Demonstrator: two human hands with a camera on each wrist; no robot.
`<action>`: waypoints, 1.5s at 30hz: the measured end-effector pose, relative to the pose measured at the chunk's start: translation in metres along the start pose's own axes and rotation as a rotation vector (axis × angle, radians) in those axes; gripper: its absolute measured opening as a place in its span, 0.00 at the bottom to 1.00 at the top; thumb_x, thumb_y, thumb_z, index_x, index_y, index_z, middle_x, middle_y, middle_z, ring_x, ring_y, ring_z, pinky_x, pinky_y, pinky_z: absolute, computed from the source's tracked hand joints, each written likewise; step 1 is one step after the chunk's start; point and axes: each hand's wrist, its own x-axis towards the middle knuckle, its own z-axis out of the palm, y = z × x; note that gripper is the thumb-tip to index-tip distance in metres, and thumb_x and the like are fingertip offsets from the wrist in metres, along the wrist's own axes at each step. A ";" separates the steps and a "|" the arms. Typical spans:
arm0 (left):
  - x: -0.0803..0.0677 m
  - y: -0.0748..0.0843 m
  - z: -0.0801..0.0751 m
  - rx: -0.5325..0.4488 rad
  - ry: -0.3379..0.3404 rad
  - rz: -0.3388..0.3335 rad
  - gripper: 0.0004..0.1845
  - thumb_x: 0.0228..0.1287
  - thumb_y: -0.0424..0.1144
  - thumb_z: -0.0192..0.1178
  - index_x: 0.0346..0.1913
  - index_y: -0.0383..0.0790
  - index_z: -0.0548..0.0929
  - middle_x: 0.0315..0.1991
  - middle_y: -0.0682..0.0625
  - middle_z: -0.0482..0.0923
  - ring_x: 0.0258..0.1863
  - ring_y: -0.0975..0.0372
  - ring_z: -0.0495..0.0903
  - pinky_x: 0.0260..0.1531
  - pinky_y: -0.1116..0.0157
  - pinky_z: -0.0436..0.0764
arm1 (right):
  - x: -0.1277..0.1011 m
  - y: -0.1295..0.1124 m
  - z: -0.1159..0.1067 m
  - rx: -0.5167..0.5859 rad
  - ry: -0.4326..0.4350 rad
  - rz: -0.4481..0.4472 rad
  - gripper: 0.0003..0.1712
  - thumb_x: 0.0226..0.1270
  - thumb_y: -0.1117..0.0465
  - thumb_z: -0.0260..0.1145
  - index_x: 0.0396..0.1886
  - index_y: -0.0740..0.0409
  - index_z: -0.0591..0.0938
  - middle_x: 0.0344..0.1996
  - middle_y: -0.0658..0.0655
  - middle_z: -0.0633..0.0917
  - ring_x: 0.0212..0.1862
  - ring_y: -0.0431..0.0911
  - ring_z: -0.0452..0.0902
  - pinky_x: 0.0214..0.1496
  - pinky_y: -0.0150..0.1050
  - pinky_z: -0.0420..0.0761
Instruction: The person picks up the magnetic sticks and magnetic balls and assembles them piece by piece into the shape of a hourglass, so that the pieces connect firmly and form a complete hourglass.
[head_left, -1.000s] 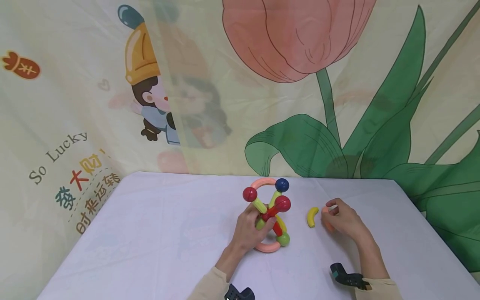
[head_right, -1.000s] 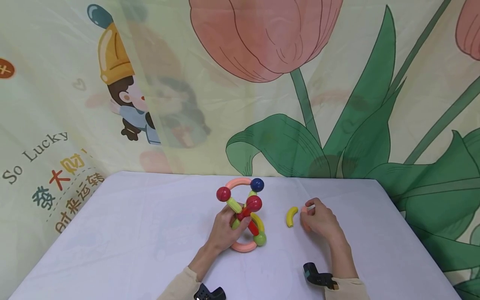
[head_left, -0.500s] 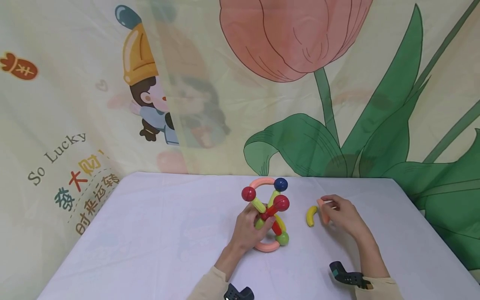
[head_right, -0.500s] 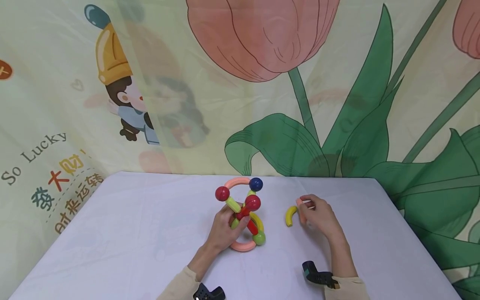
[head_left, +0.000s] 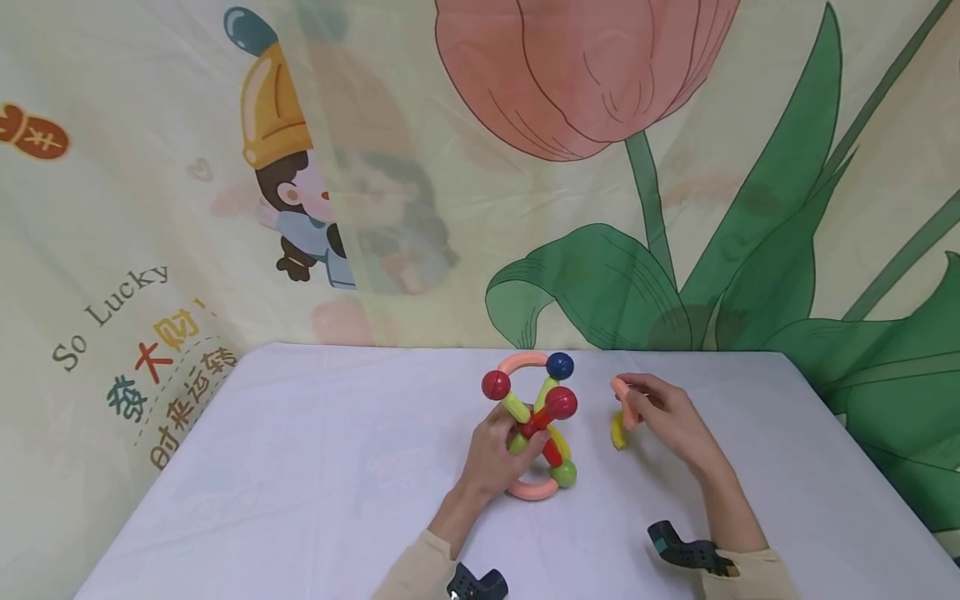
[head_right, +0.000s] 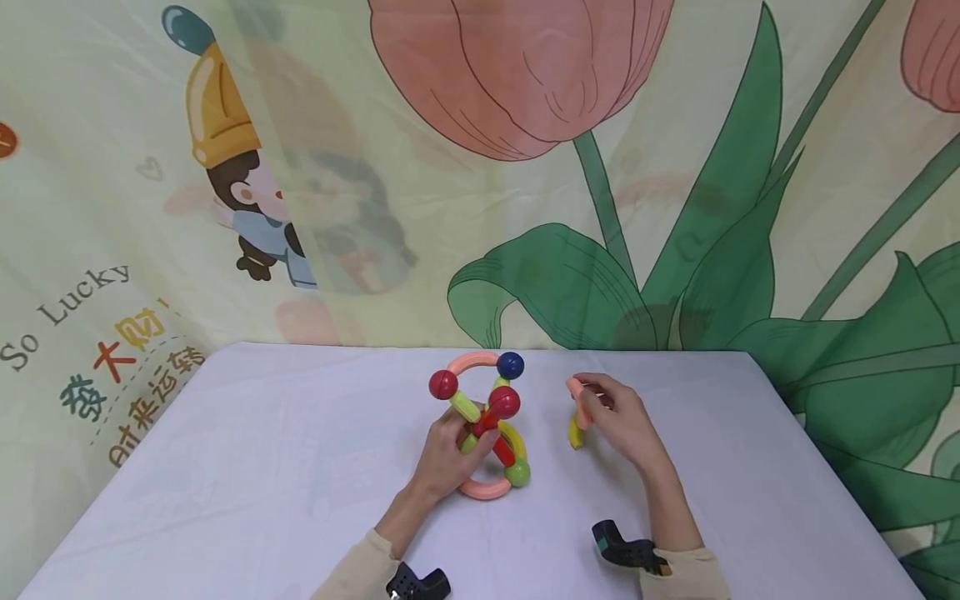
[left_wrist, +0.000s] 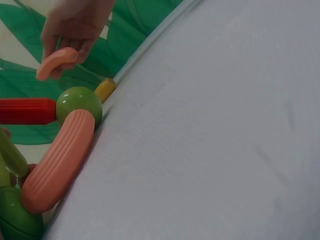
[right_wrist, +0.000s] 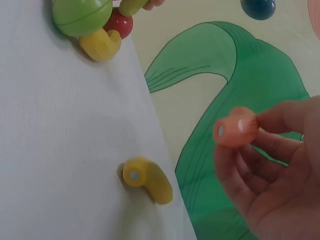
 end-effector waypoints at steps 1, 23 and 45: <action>0.000 0.000 0.000 -0.021 -0.007 -0.016 0.14 0.61 0.47 0.61 0.45 0.44 0.76 0.41 0.51 0.80 0.40 0.64 0.78 0.38 0.72 0.81 | -0.003 -0.008 0.000 0.015 -0.003 0.000 0.38 0.64 0.30 0.49 0.62 0.51 0.72 0.56 0.60 0.78 0.52 0.53 0.74 0.45 0.45 0.83; 0.002 0.000 -0.001 -0.123 -0.024 -0.069 0.15 0.59 0.44 0.65 0.45 0.43 0.75 0.40 0.50 0.79 0.40 0.65 0.79 0.40 0.70 0.82 | -0.017 -0.056 0.008 0.324 -0.080 -0.075 0.27 0.68 0.43 0.56 0.63 0.48 0.71 0.59 0.54 0.76 0.57 0.43 0.77 0.56 0.37 0.78; 0.000 0.000 -0.001 -0.118 -0.036 -0.065 0.16 0.59 0.44 0.65 0.47 0.43 0.75 0.42 0.50 0.79 0.43 0.63 0.80 0.43 0.70 0.82 | -0.022 -0.065 0.012 0.481 -0.164 -0.149 0.24 0.71 0.52 0.55 0.62 0.56 0.70 0.56 0.56 0.74 0.48 0.47 0.81 0.53 0.30 0.78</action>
